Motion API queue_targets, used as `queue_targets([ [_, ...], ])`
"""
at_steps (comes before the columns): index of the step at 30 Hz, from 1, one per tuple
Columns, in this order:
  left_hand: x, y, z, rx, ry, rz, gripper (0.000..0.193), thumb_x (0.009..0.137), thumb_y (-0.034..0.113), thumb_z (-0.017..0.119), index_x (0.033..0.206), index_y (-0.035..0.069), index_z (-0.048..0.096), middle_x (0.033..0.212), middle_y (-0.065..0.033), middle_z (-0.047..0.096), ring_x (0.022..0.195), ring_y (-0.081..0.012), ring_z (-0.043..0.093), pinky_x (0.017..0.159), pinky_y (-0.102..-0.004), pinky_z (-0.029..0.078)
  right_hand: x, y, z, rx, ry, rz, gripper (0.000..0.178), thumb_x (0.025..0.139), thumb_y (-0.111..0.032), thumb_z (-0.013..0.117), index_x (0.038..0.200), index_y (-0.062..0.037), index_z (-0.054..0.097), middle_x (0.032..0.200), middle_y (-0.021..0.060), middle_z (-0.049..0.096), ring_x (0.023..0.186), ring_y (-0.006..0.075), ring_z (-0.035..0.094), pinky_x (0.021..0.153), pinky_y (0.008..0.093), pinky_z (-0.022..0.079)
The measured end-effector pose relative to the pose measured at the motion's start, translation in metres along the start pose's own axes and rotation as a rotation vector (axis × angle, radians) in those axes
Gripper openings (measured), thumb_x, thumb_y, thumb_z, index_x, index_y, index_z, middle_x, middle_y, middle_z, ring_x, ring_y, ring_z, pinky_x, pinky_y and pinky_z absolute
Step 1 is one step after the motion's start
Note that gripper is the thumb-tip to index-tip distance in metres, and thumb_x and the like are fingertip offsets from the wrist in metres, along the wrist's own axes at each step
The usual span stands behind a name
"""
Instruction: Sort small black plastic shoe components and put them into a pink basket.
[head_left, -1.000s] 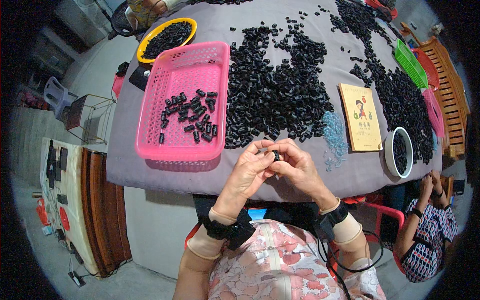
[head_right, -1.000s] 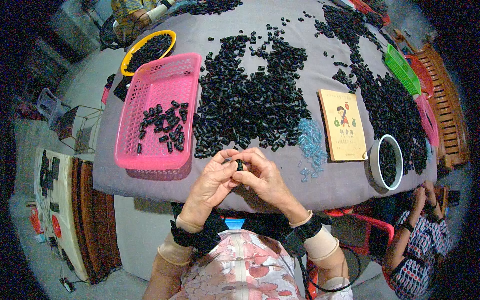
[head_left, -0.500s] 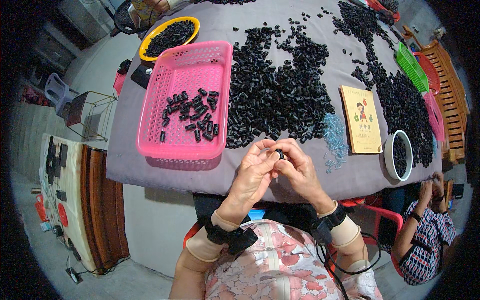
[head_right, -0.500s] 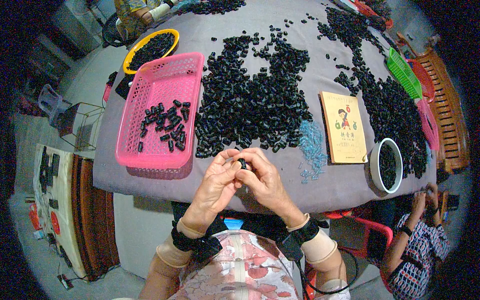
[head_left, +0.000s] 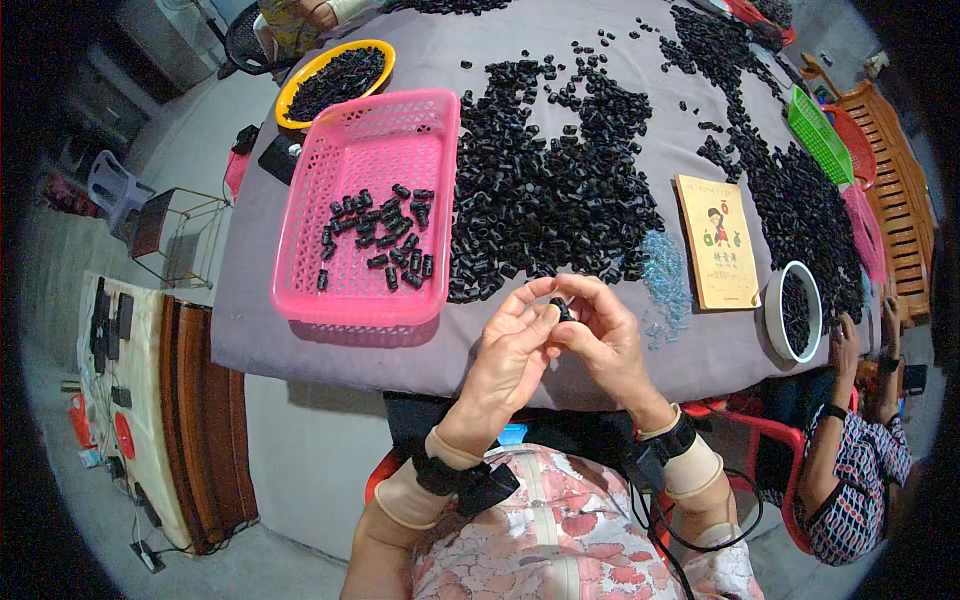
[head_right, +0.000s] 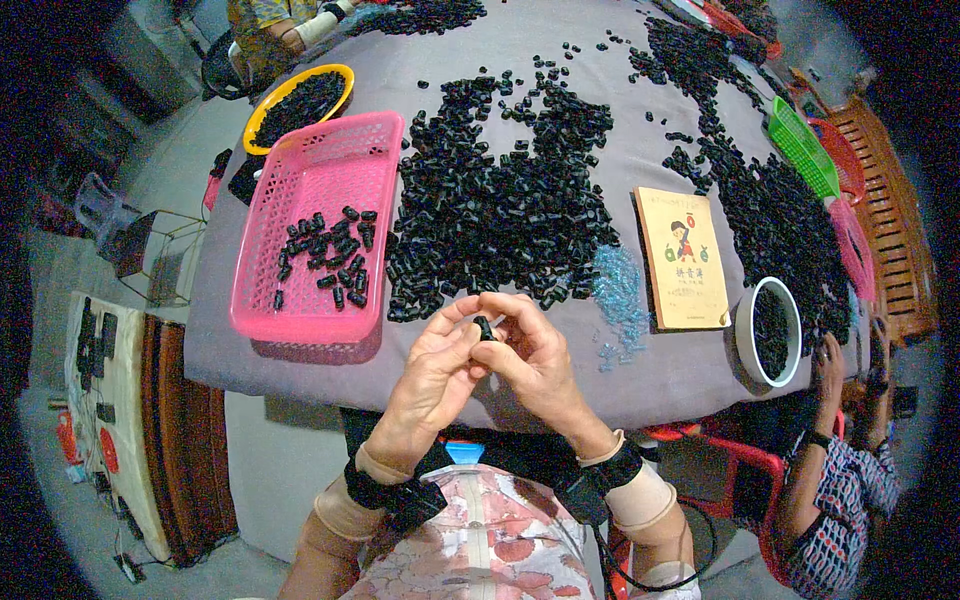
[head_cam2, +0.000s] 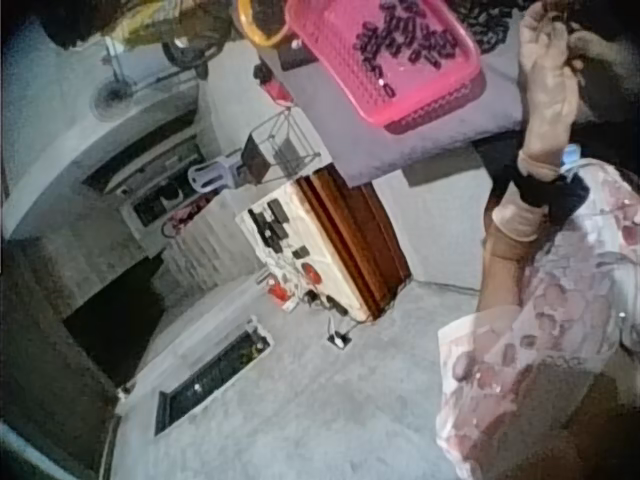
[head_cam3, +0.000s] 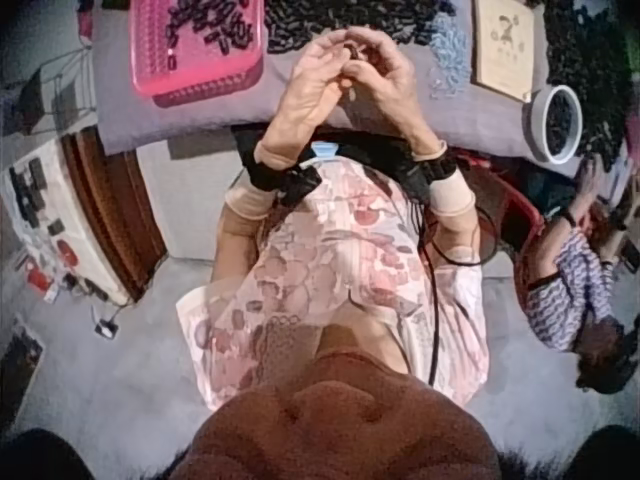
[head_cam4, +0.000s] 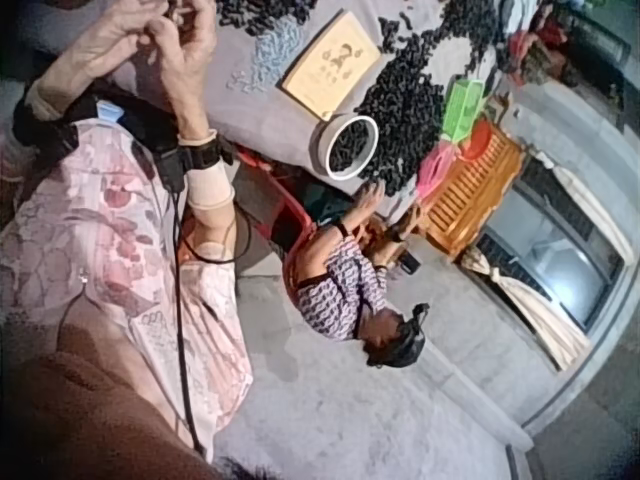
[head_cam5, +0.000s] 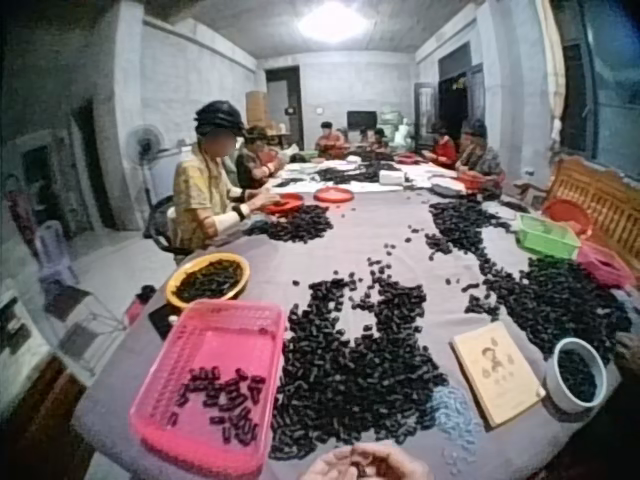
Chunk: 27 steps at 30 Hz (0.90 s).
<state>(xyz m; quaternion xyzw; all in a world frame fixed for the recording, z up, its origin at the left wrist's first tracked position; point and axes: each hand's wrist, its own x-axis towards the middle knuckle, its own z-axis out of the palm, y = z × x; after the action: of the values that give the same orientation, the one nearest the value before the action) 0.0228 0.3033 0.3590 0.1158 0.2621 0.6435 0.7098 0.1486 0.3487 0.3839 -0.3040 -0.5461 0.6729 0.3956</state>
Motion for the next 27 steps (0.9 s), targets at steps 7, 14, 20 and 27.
queue_targets([
  [7, -0.004, 0.000, 0.005, -0.012, 0.024, 0.055, 0.029, 0.089, 0.010, 0.057, 0.118, 0.008, 0.050, 0.094, -0.0033, 0.060, 0.078, -0.0071, 0.055, 0.059, -0.0192, 0.040, 0.001, 0.002, -0.005, -0.215, -0.069, -0.082, 0.031, 0.079, -0.004, 0.064, 0.109, -0.0005, 0.059, 0.097, 0.0039, 0.052, 0.078, 0.0075, 0.050, 0.064, 0.0209, 0.043],
  [14, -0.004, -0.003, -0.002, -0.018, 0.041, 0.026, 0.021, 0.088, 0.011, 0.058, 0.109, 0.010, 0.053, 0.090, -0.0041, 0.063, 0.075, -0.0088, 0.057, 0.058, -0.0198, 0.041, 0.002, 0.008, -0.005, -0.186, 0.032, -0.125, 0.022, 0.076, -0.003, 0.067, 0.096, 0.0003, 0.057, 0.094, 0.0039, 0.052, 0.074, 0.0075, 0.050, 0.062, 0.0198, 0.043],
  [20, -0.005, 0.000, -0.002, 0.028, 0.038, 0.002, 0.016, 0.088, 0.011, 0.059, 0.103, 0.009, 0.053, 0.084, -0.0034, 0.061, 0.070, -0.0091, 0.057, 0.056, -0.0208, 0.041, 0.002, 0.003, -0.013, -0.188, -0.041, -0.059, 0.022, 0.074, -0.006, 0.069, 0.091, -0.0003, 0.057, 0.090, 0.0036, 0.054, 0.070, 0.0079, 0.050, 0.060, 0.0206, 0.042],
  [27, -0.008, 0.007, 0.002, 0.072, 0.065, -0.011, 0.015, 0.087, 0.012, 0.061, 0.099, 0.009, 0.052, 0.082, -0.0023, 0.061, 0.068, -0.0083, 0.056, 0.054, -0.0208, 0.041, 0.006, -0.003, -0.010, -0.200, -0.069, -0.020, 0.025, 0.072, -0.011, 0.074, 0.090, -0.0028, 0.058, 0.086, 0.0008, 0.054, 0.069, 0.0062, 0.048, 0.059, 0.0191, 0.040],
])
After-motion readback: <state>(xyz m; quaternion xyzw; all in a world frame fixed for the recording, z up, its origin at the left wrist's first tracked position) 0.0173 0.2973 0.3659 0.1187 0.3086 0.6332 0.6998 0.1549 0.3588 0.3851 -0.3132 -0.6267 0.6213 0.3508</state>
